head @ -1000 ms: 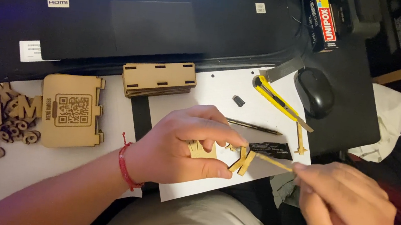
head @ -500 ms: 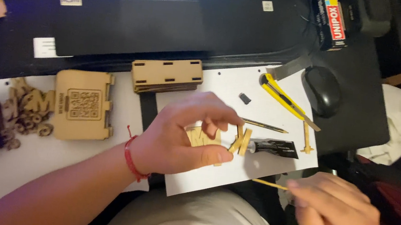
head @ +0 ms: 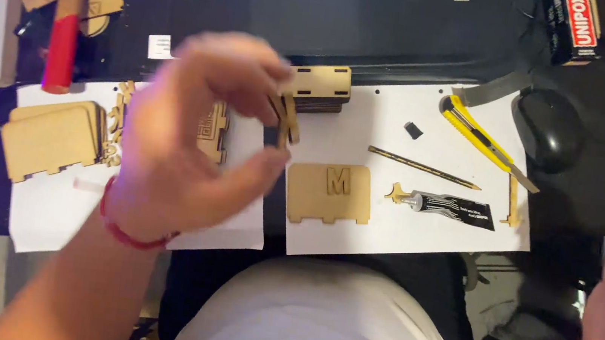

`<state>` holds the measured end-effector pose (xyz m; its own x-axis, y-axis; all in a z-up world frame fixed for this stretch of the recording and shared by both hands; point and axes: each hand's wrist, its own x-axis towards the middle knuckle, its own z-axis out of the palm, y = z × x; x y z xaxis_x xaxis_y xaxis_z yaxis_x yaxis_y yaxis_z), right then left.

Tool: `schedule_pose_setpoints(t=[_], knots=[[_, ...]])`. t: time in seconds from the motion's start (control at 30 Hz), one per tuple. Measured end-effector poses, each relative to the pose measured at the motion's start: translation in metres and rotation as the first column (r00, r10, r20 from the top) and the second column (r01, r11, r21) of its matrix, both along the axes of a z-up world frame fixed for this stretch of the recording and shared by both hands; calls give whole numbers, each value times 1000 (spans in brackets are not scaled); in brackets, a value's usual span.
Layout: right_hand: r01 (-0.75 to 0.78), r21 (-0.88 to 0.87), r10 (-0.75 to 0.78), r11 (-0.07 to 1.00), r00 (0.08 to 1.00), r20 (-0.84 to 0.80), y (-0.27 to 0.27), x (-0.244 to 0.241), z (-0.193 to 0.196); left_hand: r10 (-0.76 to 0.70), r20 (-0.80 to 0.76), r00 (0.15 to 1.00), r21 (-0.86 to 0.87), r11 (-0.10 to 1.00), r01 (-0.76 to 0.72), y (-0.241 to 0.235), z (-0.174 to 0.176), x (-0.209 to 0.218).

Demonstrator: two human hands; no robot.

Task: The person assembles a wooden puzzle by applying glue to small letter pieces and attaching them to a base plate. They use a toothpick to spread the glue and carefully position the letters 'K' and 'M' onto the board.

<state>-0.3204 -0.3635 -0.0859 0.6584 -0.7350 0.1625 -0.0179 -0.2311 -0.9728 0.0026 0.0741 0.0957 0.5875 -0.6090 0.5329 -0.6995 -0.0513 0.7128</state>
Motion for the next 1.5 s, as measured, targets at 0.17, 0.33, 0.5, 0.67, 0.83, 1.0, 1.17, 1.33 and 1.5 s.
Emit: schedule_pose_setpoints(t=[0.17,0.33,0.5,0.67,0.83,1.0,1.17,1.33,1.5], knots=[[-6,264,-23,965,994,107,70,31,25,108,143,984,383,911,-155,-3,-30,-30],[-44,196,23,980,994,106,88,26,20,98,236,967,569,793,-219,-19,-50,-39],[-43,183,31,982,997,68,92,14,12,13,381,925,627,732,-268,-33,-79,-34],[-49,172,38,984,997,65,92,4,3,1,343,939,576,790,-211,-32,-82,-29],[-99,185,85,978,993,86,101,10,10,17,243,970,541,827,-151,-28,-87,-25],[-142,237,108,961,982,154,125,27,29,12,109,994,597,799,-75,-27,-93,-23],[-134,209,109,969,986,128,129,32,30,35,48,998,627,777,-58,-25,-96,-21],[-144,181,128,973,987,102,133,38,33,18,28,999,598,801,-31,-24,-99,-18],[-112,195,95,974,991,92,137,44,35,25,15,1000,600,800,-29,-24,-102,-17]])
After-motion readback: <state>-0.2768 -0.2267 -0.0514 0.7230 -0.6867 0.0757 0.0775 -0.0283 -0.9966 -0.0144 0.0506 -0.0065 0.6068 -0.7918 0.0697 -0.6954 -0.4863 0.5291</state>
